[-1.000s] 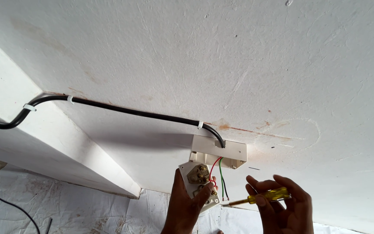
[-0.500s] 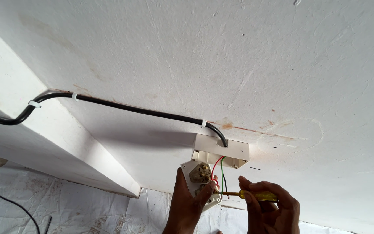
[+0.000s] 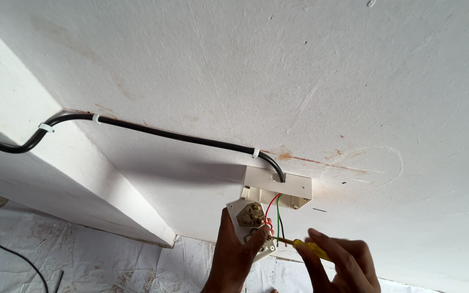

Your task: Wiring and installing an electrical outlet faceplate onto a wall-mounted box.

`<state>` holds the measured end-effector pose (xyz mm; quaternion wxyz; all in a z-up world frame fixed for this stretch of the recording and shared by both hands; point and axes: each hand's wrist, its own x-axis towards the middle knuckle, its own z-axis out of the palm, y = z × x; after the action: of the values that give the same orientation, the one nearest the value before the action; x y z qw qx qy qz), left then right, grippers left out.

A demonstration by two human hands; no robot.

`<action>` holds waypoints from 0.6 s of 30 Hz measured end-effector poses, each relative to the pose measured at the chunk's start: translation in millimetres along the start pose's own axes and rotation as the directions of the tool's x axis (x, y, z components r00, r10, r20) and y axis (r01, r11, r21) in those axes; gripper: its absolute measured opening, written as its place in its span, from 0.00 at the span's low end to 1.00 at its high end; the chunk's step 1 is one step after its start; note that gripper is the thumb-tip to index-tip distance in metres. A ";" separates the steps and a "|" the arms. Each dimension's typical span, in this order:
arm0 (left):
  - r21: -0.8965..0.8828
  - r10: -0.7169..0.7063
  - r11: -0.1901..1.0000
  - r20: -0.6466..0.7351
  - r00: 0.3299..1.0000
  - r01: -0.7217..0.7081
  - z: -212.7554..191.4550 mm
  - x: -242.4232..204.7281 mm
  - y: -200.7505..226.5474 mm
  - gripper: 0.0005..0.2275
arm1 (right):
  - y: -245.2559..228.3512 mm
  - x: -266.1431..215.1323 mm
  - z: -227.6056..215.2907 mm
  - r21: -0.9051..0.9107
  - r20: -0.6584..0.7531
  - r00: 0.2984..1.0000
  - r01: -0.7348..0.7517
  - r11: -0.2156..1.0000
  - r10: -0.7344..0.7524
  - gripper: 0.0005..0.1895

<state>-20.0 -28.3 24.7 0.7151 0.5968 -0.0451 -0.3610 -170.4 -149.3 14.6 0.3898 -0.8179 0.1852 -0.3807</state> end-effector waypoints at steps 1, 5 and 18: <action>-0.029 -0.008 1.000 0.005 1.000 0.009 0.1 -0.4 1.6 0.28 | 2.9 -1.5 0.0 -0.097 -0.010 1.000 -0.007 0.995 0.006 0.28; 0.000 0.011 1.000 -0.007 1.000 -0.011 -2.7 -3.1 3.5 0.28 | -34.1 22.4 1.2 -0.004 0.001 0.994 -0.105 0.994 0.105 0.30; -0.007 -0.023 1.000 -0.015 1.000 0.023 -1.1 -10.7 8.5 0.25 | -35.8 15.3 4.8 -0.093 0.033 0.995 0.101 0.991 -0.098 0.33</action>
<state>-23.3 -21.0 35.8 0.7132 0.5976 -0.0318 -0.3650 -156.8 -133.6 47.8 0.3336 -0.8490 0.1565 -0.3788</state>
